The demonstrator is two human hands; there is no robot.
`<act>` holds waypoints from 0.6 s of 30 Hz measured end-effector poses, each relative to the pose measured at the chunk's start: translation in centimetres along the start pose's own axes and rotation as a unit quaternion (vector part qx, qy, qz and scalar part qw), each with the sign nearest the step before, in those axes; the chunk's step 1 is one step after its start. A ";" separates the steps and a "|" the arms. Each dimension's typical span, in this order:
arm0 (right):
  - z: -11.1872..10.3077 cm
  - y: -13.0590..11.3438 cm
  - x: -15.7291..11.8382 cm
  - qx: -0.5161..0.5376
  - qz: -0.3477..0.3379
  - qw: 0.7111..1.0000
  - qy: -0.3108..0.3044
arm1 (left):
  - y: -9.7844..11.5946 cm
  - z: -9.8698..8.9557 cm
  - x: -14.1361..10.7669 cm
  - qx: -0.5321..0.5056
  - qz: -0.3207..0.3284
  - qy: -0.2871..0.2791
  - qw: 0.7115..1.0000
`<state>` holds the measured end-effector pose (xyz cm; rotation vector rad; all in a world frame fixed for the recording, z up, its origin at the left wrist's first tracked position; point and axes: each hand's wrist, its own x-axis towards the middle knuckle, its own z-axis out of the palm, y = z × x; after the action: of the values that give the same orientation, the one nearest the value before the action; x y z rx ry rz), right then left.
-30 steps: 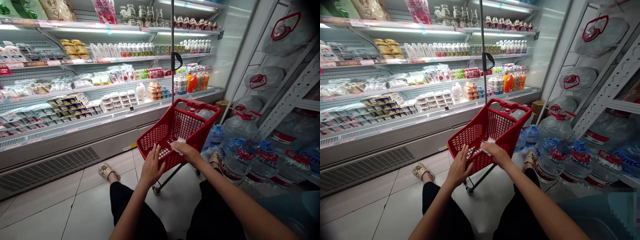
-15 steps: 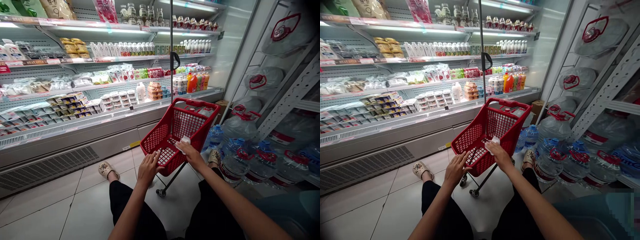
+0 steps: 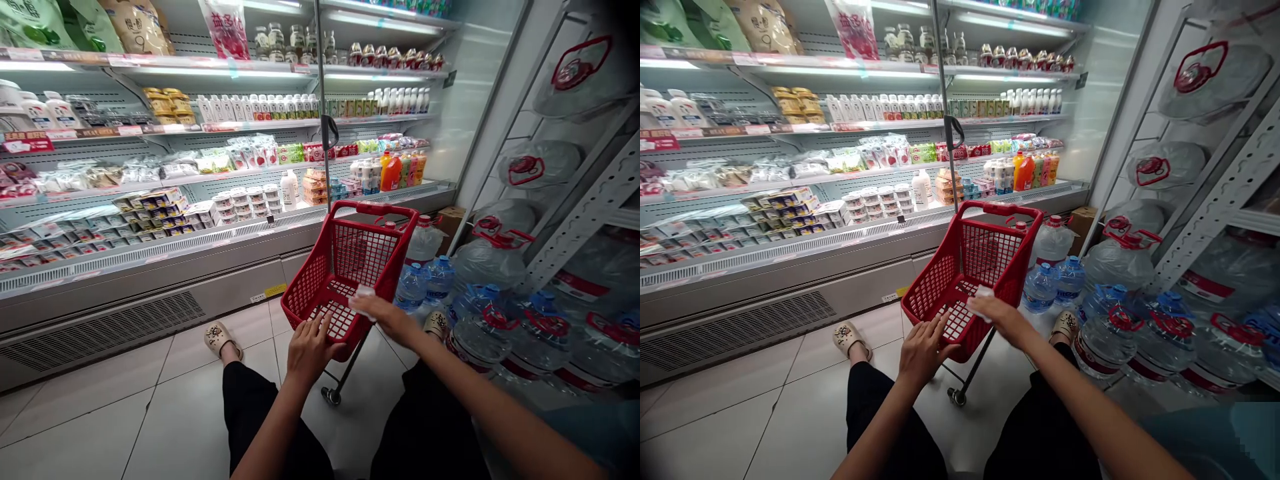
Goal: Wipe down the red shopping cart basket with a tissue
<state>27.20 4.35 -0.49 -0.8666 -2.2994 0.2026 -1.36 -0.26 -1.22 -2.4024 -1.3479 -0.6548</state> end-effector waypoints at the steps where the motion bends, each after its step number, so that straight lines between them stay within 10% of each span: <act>1: -0.8 1.7 0.2 -0.011 0.024 1.000 0.014 | 0.0 -0.1 0.0 -0.010 0.012 -0.010 1.000; 7: -1.8 5.6 0.6 -0.054 0.108 0.992 0.044 | -4.4 -1.0 1.6 -0.014 0.134 -0.049 0.990; 12: 1.6 -1.2 -1.1 -0.067 0.103 0.991 0.044 | -7.8 0.1 2.9 0.003 0.120 -0.074 0.990; 18: 4.1 -7.8 -3.2 -0.077 0.074 0.994 0.007 | -5.6 1.0 2.6 0.041 0.070 -0.054 0.995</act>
<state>22.25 -3.29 -2.56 -1.1150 -2.2613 0.0852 -4.77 4.89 -0.43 -2.4681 -1.2079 -0.4300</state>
